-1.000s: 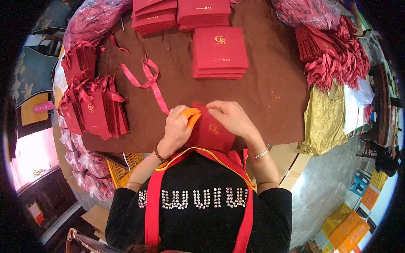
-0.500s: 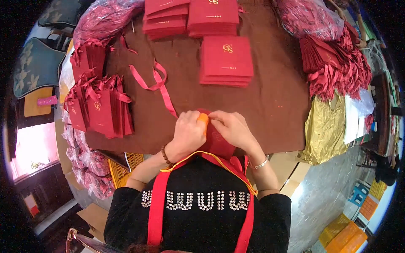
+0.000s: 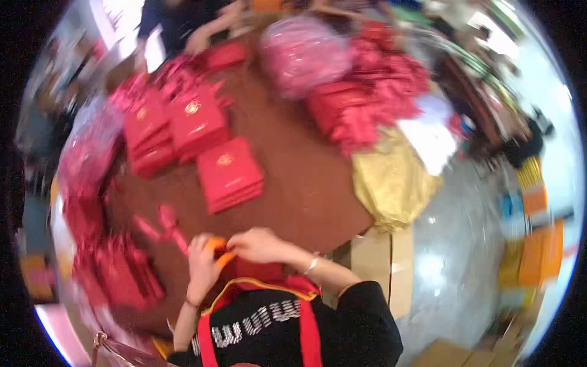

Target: The person threads pink ribbons onto red gift bags to create handles, then ties the ribbons by hand using an orange threading tool.

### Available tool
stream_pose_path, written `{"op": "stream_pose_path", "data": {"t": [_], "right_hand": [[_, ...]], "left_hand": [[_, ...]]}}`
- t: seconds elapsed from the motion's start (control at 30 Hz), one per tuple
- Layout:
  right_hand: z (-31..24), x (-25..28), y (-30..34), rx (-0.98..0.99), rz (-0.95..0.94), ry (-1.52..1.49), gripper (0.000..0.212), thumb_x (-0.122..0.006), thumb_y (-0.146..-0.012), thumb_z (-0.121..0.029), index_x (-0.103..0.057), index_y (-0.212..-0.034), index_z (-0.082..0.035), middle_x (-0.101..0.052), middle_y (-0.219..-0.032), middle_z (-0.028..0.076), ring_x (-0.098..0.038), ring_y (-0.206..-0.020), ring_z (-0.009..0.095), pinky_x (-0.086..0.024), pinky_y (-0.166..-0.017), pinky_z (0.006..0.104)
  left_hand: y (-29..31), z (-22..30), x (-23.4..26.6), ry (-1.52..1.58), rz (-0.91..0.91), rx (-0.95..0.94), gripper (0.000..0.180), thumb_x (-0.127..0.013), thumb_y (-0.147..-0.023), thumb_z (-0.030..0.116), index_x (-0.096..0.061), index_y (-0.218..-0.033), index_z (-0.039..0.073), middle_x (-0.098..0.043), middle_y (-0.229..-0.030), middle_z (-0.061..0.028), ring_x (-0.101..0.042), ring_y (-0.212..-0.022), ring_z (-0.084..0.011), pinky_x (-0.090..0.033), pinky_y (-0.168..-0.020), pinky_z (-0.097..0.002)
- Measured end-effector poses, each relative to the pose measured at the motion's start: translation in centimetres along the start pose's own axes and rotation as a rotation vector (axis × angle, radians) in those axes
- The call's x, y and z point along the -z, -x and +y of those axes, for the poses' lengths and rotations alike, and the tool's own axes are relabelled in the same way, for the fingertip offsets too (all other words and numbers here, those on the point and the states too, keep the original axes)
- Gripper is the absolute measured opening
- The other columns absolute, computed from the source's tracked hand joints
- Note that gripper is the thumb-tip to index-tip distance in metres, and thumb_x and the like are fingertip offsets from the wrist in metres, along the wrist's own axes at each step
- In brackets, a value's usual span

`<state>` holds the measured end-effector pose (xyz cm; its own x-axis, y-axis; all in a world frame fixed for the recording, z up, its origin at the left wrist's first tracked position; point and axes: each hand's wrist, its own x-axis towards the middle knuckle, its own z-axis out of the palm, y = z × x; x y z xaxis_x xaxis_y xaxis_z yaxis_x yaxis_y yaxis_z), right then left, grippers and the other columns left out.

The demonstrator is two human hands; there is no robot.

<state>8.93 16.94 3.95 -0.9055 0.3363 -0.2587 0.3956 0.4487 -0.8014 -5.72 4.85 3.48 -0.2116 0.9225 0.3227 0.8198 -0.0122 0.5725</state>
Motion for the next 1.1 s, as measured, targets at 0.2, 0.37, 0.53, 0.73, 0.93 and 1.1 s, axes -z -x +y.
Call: {"op": "stream_pose_path", "data": {"t": [0.2,0.37,0.53,0.73,0.93,1.1], "right_hand": [[-0.4,-0.8,0.8,0.053,0.100,-0.032,0.021,-0.057,-0.080,-0.024,-0.063,-0.095,-0.012,-0.067,-0.087,0.012,-0.064,-0.081,0.032,-0.049,-0.068,0.0437],[-0.8,-1.2,1.1,0.103,0.203,0.004,0.024,-0.064,-0.079,-0.030,-0.061,-0.091,-0.009,-0.065,-0.074,0.011,-0.062,-0.071,0.032,-0.045,-0.063,0.0415],[-0.8,-2.6,0.3,0.171,0.287,0.049,0.025,-0.069,-0.075,-0.029,-0.058,-0.083,-0.008,-0.061,-0.062,0.013,-0.060,-0.064,0.035,-0.044,-0.060,0.0451],[-0.8,-3.2,0.4,0.258,0.320,0.160,0.023,-0.068,-0.075,-0.025,-0.056,-0.082,-0.008,-0.059,-0.061,0.011,-0.059,-0.061,0.032,-0.038,-0.057,0.0421],[-0.8,-3.1,0.7,0.282,0.331,0.164,0.022,-0.069,-0.075,-0.025,-0.056,-0.082,-0.008,-0.059,-0.061,0.010,-0.059,-0.063,0.031,-0.038,-0.062,0.0410],[-0.9,-3.6,0.5,0.283,0.338,0.137,0.022,-0.068,-0.075,-0.024,-0.056,-0.082,-0.007,-0.060,-0.066,0.012,-0.059,-0.067,0.031,-0.039,-0.062,0.0413]], "left_hand": [[-0.3,-1.3,1.4,0.341,-0.319,0.195,0.018,-0.068,-0.073,0.012,-0.063,-0.087,0.004,-0.059,-0.095,-0.0085,-0.051,-0.094,-0.0280,-0.040,-0.082,-0.0388],[-2.3,-2.5,1.5,0.366,-0.430,0.247,0.019,-0.059,-0.080,0.012,-0.064,-0.094,0.002,-0.059,-0.110,-0.0103,-0.050,-0.104,-0.0288,-0.039,-0.090,-0.0364],[-4.4,-5.1,1.8,0.384,-0.794,0.148,0.020,-0.058,-0.083,0.013,-0.066,-0.098,0.002,-0.057,-0.120,-0.0106,-0.049,-0.110,-0.0277,-0.038,-0.095,-0.0330],[-6.6,-5.9,1.6,0.701,-1.184,0.296,0.023,-0.058,-0.086,0.007,-0.062,-0.107,-0.002,-0.057,-0.119,-0.0071,-0.050,-0.109,-0.0174,-0.039,-0.093,-0.0284],[-6.9,-6.6,0.6,0.814,-1.326,0.361,0.025,-0.058,-0.085,0.003,-0.061,-0.109,0.000,-0.056,-0.115,-0.0007,-0.052,-0.098,-0.0085,-0.039,-0.088,-0.0234],[-5.0,-8.3,-0.3,0.964,-1.239,0.478,0.023,-0.057,-0.086,0.006,-0.061,-0.108,0.000,-0.057,-0.112,-0.0005,-0.051,-0.100,-0.0102,-0.038,-0.089,-0.0247]]}}
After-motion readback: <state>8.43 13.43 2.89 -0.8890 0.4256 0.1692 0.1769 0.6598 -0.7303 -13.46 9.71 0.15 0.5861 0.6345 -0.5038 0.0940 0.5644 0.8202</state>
